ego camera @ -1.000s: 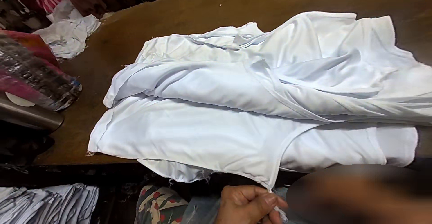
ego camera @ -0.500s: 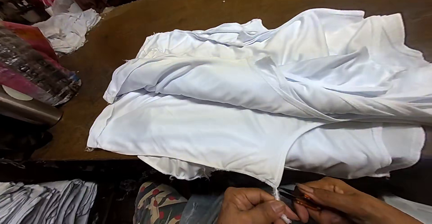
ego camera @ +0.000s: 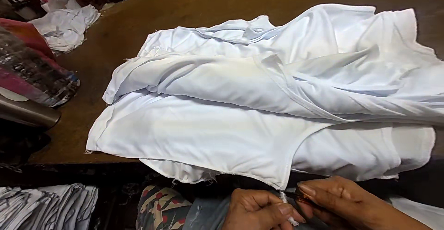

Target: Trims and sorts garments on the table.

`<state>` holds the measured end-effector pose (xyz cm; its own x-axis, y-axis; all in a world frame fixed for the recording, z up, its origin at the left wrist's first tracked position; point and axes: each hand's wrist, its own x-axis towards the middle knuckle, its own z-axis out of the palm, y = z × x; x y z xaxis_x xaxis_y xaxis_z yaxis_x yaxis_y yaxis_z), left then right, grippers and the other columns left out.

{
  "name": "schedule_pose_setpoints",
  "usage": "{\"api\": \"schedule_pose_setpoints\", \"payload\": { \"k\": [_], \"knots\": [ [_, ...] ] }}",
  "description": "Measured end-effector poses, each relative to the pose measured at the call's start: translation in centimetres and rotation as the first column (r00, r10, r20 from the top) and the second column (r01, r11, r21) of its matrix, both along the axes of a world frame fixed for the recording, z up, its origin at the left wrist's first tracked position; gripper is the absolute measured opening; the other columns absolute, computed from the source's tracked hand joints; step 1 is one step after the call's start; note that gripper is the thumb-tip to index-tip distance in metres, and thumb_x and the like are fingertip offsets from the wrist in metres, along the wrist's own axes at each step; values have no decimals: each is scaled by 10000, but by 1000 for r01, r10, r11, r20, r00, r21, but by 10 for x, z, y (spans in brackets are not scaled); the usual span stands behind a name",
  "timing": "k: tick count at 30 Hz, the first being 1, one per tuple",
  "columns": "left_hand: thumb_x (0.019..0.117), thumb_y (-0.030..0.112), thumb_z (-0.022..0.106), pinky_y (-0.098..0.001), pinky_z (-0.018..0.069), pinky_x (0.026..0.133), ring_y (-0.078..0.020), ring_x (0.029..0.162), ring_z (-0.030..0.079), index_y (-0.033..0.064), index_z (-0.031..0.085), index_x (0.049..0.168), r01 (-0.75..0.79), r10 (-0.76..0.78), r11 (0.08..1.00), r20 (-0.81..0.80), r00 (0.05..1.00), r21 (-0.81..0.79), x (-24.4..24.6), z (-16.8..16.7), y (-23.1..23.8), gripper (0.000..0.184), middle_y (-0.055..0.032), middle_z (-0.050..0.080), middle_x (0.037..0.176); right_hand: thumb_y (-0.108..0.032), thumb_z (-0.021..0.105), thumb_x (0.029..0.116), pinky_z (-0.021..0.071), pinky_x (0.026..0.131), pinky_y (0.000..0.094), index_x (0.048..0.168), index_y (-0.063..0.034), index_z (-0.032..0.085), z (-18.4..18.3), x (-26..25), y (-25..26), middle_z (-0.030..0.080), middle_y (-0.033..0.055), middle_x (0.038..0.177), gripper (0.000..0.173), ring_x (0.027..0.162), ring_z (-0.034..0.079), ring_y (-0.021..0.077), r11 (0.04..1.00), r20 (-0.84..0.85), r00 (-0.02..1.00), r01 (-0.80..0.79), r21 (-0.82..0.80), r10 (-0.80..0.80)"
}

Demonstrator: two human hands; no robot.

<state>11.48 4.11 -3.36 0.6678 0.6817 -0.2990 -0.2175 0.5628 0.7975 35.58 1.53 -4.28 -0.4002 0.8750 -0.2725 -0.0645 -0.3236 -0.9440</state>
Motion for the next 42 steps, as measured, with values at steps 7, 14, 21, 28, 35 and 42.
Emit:
{"api": "schedule_pose_setpoints", "payload": {
  "k": [7,14,21,28,35,42],
  "knots": [
    [1018,42,562,-194,494,483,-31,530,573,-13,741,963,19,-19,1000,0,1000,-19,0,-2,0,195,-6,684,721,-245,446,1098,317,456,156,845,-137,666,0,-8,-6,497,-124,624,352,491,382,-41,996,107,992,62,69,-69],
    [927,68,698,-246,518,606,-83,632,617,-37,752,950,276,-21,843,-486,874,461,-17,-10,-3,120,-82,707,790,-257,348,1117,338,473,178,972,-100,672,1,-8,-11,472,-124,639,388,506,391,-19,978,157,974,136,158,-161],
    [937,41,704,-266,555,479,-114,586,644,-71,660,1152,-408,478,863,-219,851,299,-51,5,-4,246,-93,707,830,-300,380,1120,383,522,213,1023,5,685,3,-15,-14,545,-39,704,442,571,447,6,964,149,985,-126,234,93],
    [984,74,665,-257,547,462,-132,538,642,-73,696,1018,-541,568,820,-145,810,186,-39,5,16,154,-171,731,808,-232,353,1116,365,485,208,1033,-26,685,9,-42,-3,502,-77,663,400,527,422,12,987,150,988,-1,161,-23],
    [962,20,671,-259,554,462,-116,513,630,-64,714,953,-511,552,818,-111,826,264,-47,-4,7,95,-124,709,727,-277,444,1094,340,457,168,947,-92,721,1,-70,18,510,-110,634,364,494,400,-37,966,264,954,74,248,-141],
    [957,-9,662,-256,561,470,-105,518,629,-69,708,975,-496,533,825,-82,842,269,-53,-6,-2,78,-111,701,729,-330,487,1077,327,457,152,880,-125,724,-3,-80,27,519,-125,629,370,498,394,-58,955,264,956,51,291,-132]
  ]
}}
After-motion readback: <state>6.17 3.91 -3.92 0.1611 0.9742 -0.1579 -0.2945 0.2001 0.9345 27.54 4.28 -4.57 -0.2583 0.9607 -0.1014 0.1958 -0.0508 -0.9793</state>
